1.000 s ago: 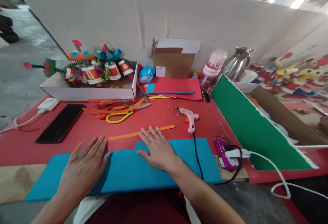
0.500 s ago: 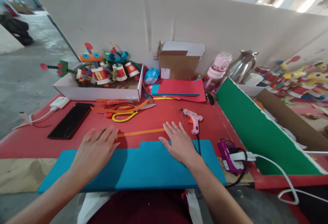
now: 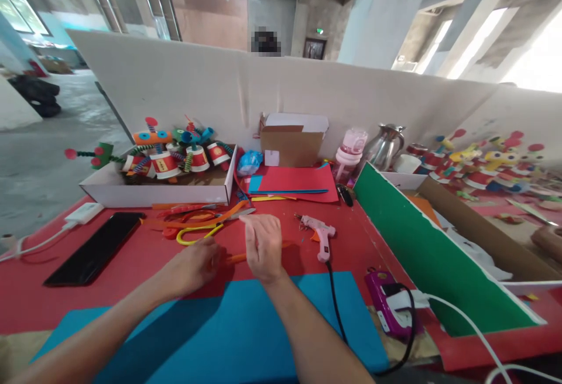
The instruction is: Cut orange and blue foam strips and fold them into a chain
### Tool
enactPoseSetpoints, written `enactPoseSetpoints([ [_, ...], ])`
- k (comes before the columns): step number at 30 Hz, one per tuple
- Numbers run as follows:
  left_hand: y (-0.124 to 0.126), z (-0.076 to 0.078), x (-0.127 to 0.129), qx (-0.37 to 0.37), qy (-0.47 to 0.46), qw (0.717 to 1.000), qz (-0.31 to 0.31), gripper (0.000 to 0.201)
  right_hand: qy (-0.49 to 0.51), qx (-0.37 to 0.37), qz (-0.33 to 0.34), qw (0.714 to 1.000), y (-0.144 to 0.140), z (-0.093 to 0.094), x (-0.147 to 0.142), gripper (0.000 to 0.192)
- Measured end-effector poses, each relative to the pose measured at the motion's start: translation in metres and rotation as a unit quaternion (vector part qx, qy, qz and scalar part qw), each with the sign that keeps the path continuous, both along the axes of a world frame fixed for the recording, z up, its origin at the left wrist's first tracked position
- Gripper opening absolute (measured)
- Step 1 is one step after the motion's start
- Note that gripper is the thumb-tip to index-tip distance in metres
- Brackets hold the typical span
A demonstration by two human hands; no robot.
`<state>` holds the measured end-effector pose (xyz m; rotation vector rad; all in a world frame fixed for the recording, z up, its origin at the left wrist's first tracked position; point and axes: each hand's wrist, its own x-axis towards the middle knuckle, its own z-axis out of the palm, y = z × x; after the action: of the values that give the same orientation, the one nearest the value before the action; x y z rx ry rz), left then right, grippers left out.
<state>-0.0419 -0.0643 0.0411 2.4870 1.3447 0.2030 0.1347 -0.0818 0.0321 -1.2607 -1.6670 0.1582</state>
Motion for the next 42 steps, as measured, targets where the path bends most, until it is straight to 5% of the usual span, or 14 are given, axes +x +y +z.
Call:
enactPoseSetpoints([
  [3,0.026,0.010,0.007,-0.149,-0.143,0.977,0.060,0.007,0.065,0.013,-0.033,0.997,-0.003,-0.001,0.005,0.045],
  [6,0.042,0.012,0.022,-0.290,-0.335,0.892,0.092,0.010,0.153,-0.077,0.018,0.985,0.004,-0.011,-0.003,0.042],
  [8,0.041,0.005,0.032,-0.330,-0.430,0.835,0.100,0.019,0.236,-0.148,0.031,0.960,0.012,-0.020,-0.008,0.037],
  [10,0.036,-0.004,0.038,-0.345,-0.469,0.806,0.108,0.026,0.334,-0.210,0.012,0.919,0.020,-0.028,-0.009,0.036],
  [13,0.027,-0.013,0.041,-0.349,-0.475,0.800,0.112,0.030,0.439,-0.274,0.028,0.855,0.029,-0.032,-0.003,0.039],
  [15,0.025,-0.014,0.041,-0.356,-0.475,0.798,0.109,0.032,0.467,-0.278,0.048,0.838,0.032,-0.031,0.001,0.038],
  [24,0.021,-0.016,0.044,-0.433,-0.398,0.803,0.098,0.036,0.493,-0.243,0.055,0.834,0.035,-0.025,0.007,0.029],
  [37,0.039,-0.015,0.012,-0.561,-0.310,0.768,0.007,0.040,0.566,-0.079,-0.087,0.816,0.048,-0.010,0.069,0.030],
  [42,0.044,-0.015,0.009,-0.544,-0.363,0.755,0.035,0.040,0.590,-0.037,-0.106,0.799,0.046,-0.007,0.069,0.037],
])
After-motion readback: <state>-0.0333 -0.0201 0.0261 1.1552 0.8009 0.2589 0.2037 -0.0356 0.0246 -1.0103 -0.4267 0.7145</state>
